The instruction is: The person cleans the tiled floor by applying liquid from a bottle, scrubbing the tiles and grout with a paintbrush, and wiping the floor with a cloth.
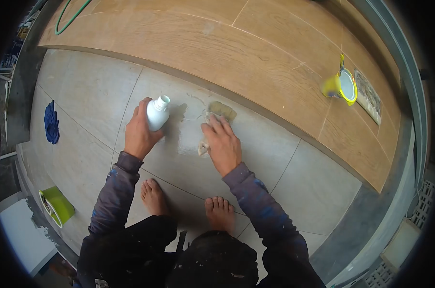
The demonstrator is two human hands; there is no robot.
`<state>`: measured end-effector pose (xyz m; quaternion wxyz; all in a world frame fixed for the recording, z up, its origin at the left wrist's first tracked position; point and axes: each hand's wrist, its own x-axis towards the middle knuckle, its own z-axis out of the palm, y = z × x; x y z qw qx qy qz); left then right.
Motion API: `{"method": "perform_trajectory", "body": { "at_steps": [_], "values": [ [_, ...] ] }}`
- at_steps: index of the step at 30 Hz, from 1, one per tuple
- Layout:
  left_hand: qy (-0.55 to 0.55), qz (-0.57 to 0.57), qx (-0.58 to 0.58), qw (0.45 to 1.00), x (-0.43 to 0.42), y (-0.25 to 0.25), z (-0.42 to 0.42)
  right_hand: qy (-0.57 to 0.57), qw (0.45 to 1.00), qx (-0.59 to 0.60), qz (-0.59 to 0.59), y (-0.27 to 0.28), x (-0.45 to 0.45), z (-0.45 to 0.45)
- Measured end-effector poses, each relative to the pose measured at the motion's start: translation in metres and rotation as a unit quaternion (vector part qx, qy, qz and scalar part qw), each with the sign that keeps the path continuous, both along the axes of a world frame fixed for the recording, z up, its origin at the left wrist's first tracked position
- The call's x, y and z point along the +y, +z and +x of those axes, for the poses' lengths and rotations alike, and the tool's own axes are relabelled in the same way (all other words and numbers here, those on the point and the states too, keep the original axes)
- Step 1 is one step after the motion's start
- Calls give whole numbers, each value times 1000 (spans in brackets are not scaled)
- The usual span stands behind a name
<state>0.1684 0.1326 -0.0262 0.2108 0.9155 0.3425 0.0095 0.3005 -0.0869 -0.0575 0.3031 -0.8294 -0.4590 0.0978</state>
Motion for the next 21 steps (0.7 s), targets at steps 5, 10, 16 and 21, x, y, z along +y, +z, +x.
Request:
{"method": "perform_trajectory", "body": {
  "at_steps": [5, 10, 16, 21],
  "values": [
    [98, -62, -114, 987, 32, 27, -23, 60, 996, -50, 53, -32, 95, 10],
    [141, -47, -159, 976, 55, 39, -47, -13, 998, -34, -42, 2, 47, 21],
    [175, -76, -166, 968, 62, 33, -65, 57, 995, -48, 62, -19, 77, 3],
    [184, -86, -158, 966, 60, 39, -75, 62, 993, -36, 91, -22, 84, -2]
  ]
}}
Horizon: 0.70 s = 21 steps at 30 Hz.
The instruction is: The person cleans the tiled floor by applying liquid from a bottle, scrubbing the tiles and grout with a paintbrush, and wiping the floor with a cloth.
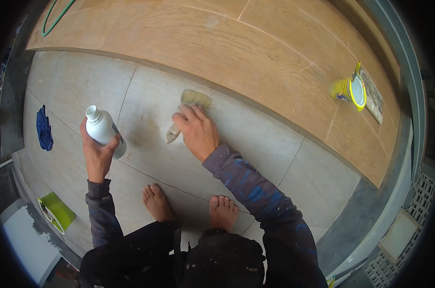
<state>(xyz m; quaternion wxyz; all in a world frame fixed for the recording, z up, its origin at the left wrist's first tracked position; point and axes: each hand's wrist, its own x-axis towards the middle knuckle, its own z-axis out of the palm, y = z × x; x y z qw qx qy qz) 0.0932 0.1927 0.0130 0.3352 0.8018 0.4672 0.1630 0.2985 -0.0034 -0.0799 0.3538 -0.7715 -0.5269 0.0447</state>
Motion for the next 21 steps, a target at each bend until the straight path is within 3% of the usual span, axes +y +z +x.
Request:
{"method": "perform_trajectory", "body": {
  "at_steps": [1, 4, 6, 7, 9, 11, 13, 15, 17, 19, 21],
  "values": [
    [-5, 8, -8, 1000, 4, -2, 6, 59, 998, -29, -10, -7, 10, -21],
    [-5, 5, -13, 1000, 4, -3, 3, 47, 998, -10, -36, 0, 8, -11],
    [-4, -15, 1, 1000, 1, 3, 1, -89, 991, 60, -82, 15, 3, 21],
    [-2, -16, 1, 1000, -1, 2, -3, -87, 991, 60, -83, 12, 1, 9],
    [-6, 1, -17, 1000, 1, -1, -3, 27, 995, -72, -64, 13, -1, -26],
    [-8, 6, -14, 1000, 5, -2, -1, 51, 994, -84, -52, 19, -6, -24],
    [-8, -1, -5, 1000, -3, -3, -7, -42, 992, -15, -119, 17, 3, 14],
    [-5, -11, -19, 1000, -3, -3, -4, -66, 992, 17, -107, 10, 10, 12],
    [-8, -2, -21, 1000, -6, 0, -1, 62, 994, -66, -54, 7, -11, -32],
    [-7, -4, -13, 1000, -5, 0, -3, 77, 994, -71, -36, 10, -23, -22],
    [-15, -8, -13, 1000, -5, 0, -6, -52, 994, -15, -92, 11, -11, 14]
  ]
}}
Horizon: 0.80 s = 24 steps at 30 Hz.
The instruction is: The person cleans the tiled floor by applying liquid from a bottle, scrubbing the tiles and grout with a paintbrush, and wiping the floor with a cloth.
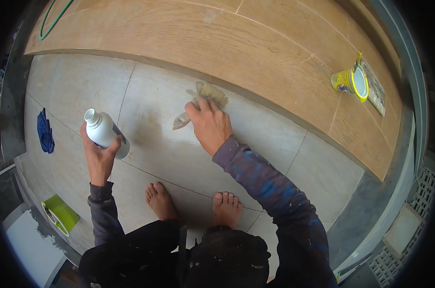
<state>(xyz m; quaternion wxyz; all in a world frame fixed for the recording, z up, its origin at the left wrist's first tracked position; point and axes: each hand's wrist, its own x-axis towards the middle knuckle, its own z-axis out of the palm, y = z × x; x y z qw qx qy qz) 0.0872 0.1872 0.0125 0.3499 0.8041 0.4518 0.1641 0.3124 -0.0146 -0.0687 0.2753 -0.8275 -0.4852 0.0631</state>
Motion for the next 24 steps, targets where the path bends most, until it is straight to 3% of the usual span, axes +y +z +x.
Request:
{"method": "perform_trajectory", "body": {
  "at_steps": [2, 4, 6, 8, 10, 12, 13, 14, 17, 19, 22, 23, 24],
  "values": [
    [6, -8, -6, 1000, -4, 0, 2, -27, 998, 47, -15, -3, 20, 0],
    [2, -14, -3, 1000, -4, 1, 1, 122, 983, -74, 120, -14, 21, -29],
    [-13, 5, -13, 1000, 0, -7, -2, 102, 986, -59, 121, -8, 16, -13],
    [-4, 1, 2, 1000, -4, -2, -1, -22, 984, 131, -115, 24, 31, 24],
    [-5, 6, 0, 1000, -9, 0, 8, -16, 994, 85, -63, 3, 49, 10],
    [0, -5, -15, 1000, -10, 1, 10, 27, 985, -98, 140, -31, 54, -8],
    [2, -4, -11, 1000, -10, 2, 11, -8, 997, -41, 64, -7, 37, -5],
    [1, 3, -7, 1000, -11, 5, 9, -55, 989, 34, -134, 21, 20, 1],
    [12, -1, -7, 1000, -13, 10, -3, -64, 970, 79, -221, 30, 10, 23],
    [10, -13, -21, 1000, -16, 7, -2, -5, 1000, -1, -13, 5, 34, 11],
    [-4, -7, -7, 1000, -16, 5, -9, 4, 994, -53, 94, -14, 59, 5],
    [-1, -7, -3, 1000, -15, 6, -12, -23, 998, 18, 62, -12, 37, 3],
    [6, -6, -2, 1000, -14, 7, -14, -20, 998, 17, 63, -1, 18, 9]
  ]
}}
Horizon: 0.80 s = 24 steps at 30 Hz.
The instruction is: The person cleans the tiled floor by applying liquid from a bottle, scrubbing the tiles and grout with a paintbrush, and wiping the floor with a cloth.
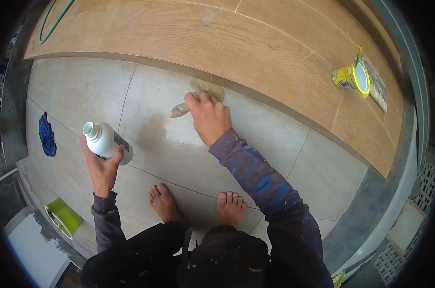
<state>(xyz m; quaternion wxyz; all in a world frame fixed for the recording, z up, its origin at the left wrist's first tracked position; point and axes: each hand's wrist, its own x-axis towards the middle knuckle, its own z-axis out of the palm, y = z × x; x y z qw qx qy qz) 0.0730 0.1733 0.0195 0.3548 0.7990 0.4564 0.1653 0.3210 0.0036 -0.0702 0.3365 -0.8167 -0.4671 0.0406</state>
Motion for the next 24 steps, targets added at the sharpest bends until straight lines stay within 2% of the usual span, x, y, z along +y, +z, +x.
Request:
{"method": "perform_trajectory", "body": {
  "at_steps": [2, 3, 4, 5, 6, 7, 9, 11, 13, 14, 16, 18, 20, 21, 23, 24],
  "values": [
    [7, -1, 0, 1000, 1, 5, -7, -66, 972, 42, -220, 18, -24, 9],
    [11, -3, 3, 1000, -2, 7, -11, -46, 968, 49, -240, 28, -13, 16],
    [11, -7, 6, 1000, -6, 7, -18, -45, 967, 51, -244, 15, 7, 8],
    [18, -2, 2, 1000, -4, 4, -21, 5, 995, -15, -103, -6, 39, -1],
    [24, 5, -5, 1000, -2, 0, -19, 54, 994, -85, 42, -10, 58, -1],
    [19, 7, -7, 1000, -2, -2, -18, 49, 994, -87, 44, -12, 58, 3],
    [28, 14, 4, 1000, -1, 0, -23, 30, 997, -13, 73, -16, 58, -2],
    [29, 6, 4, 1000, -1, 9, -29, -49, 997, -2, -59, 0, 3, 7],
    [37, -1, 5, 999, 1, 12, -37, -93, 984, -6, -149, 15, -36, 24],
    [52, 0, 14, 999, -1, 12, -42, -81, 985, -4, -154, 12, -28, 19],
    [53, 4, 16, 998, -3, 12, -46, -5, 992, -37, -124, 10, 12, 8],
    [67, 21, -22, 997, -4, 5, -46, 40, 997, -62, -12, -12, 80, -15],
    [74, 30, -32, 996, -4, 4, -42, 67, 995, -52, 43, -28, 92, -7],
    [85, 29, -37, 995, -5, 7, -45, 97, 991, -35, 88, -32, 91, -12],
    [87, 28, -41, 995, -5, 15, -47, 22, 997, -18, 77, -23, 15, 1],
    [93, 26, -40, 995, -5, 17, -50, -25, 1000, 17, 3, -12, -29, 6]
  ]
}}
